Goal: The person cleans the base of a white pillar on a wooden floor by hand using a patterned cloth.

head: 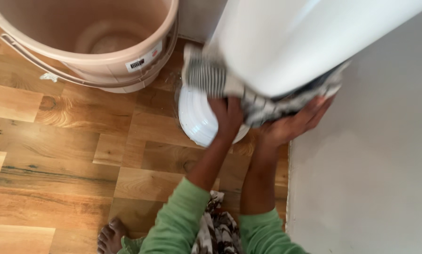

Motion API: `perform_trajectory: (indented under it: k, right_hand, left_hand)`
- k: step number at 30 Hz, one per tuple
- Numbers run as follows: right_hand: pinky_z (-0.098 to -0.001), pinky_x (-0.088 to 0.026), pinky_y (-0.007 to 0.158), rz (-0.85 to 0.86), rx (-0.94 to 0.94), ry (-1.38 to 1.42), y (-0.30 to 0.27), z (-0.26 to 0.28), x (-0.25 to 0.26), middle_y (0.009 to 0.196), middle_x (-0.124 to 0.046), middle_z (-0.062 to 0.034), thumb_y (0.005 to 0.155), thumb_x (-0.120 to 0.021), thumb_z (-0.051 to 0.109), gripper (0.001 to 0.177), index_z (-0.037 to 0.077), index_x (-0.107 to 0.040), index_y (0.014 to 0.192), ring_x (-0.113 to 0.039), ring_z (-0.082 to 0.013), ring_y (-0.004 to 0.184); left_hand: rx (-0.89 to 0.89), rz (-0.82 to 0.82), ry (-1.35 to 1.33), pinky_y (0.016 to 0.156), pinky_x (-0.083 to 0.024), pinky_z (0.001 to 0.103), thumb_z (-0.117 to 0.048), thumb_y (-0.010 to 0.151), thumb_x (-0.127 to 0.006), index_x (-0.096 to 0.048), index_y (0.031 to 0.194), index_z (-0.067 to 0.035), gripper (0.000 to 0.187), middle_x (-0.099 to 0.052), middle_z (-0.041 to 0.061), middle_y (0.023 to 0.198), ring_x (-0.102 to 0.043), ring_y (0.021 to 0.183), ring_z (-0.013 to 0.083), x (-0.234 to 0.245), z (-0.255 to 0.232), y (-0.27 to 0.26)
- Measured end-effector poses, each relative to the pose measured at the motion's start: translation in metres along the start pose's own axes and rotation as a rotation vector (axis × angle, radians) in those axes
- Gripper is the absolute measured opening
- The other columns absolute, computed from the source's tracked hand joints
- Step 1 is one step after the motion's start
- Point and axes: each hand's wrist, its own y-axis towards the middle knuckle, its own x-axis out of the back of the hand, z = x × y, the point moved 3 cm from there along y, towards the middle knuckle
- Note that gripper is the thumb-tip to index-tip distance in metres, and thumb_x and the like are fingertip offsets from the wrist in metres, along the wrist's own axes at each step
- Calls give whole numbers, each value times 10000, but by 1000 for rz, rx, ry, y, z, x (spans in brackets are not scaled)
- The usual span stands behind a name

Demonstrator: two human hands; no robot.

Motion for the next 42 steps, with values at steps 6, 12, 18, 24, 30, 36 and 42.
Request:
perform_trajectory:
  k: [6, 12, 18, 24, 30, 36, 42]
  right_hand:
    - [-447, -312, 1312, -109, -250, 231, 20, -79, -38, 1724, -225, -75, 1210, -302, 454, 541, 171, -195, 1658, -310, -253, 1584]
    - [-346, -209, 1340, -8, -161, -80, -44, -139, -21, 1756, -98, 57, 1232, -290, 436, 592, 203, -64, 1727, -192, -156, 1583]
    - [-503, -273, 1373, -174, -547, 531, -33, -71, -35, 1735, -194, -167, 1132, -279, 613, 794, 39, -155, 1666, -251, -304, 1626]
    - [-475, -221, 1343, -109, -559, 334, -52, -24, -42, 1736, -213, -140, 1116, -271, 679, 821, 70, -181, 1660, -222, -268, 1590]
    - [-468, -246, 1334, -41, -787, 89, -124, -37, -46, 1724, -238, -120, 1118, -300, 655, 772, 100, -213, 1648, -248, -257, 1582]
    - [-461, -270, 1325, 39, -961, 9, -180, -35, -48, 1712, -262, -99, 1120, -328, 630, 724, 129, -244, 1636, -274, -246, 1573]
    - [-455, -294, 1316, 95, -1005, 27, -192, -34, -42, 1700, -287, -79, 1122, -356, 606, 678, 158, -276, 1624, -299, -235, 1565]
  left_hand:
    - [-126, 116, 51, 1013, -410, 476, -233, 1061, -481, -595, 1185, 20, 304, -597, 208, 1152, -536, 1096, 365, -14, -26, 106]
    - [136, 172, -31, 1047, -428, 472, -254, 1062, -482, -584, 1200, 16, 320, -594, 211, 1183, -558, 1118, 392, 2, 39, 70]
    - [-180, 183, 257, 1057, -414, 481, -224, 1119, -395, -558, 1337, 42, 381, -575, 233, 1295, -530, 1204, 399, 16, 72, 39]
    - [223, 135, 23, 1049, -426, 495, -124, 1084, -380, -579, 1265, 46, 319, -601, 242, 1220, -554, 1138, 416, 31, 144, -6]
    - [-162, 97, 536, 1122, -374, 563, 11, 990, -416, -504, 1393, 81, 418, -558, 280, 1330, -512, 1222, 461, 48, 227, -88]
    - [325, 111, 603, 1218, -225, 686, -245, 1075, -381, -502, 1440, 61, 491, -482, 336, 1488, -405, 1383, 546, 82, 283, -150]
    - [205, 137, 866, 1184, -177, 680, -415, 1044, -356, -473, 1463, 56, 641, -427, 355, 1518, -360, 1393, 556, 103, 252, -204]
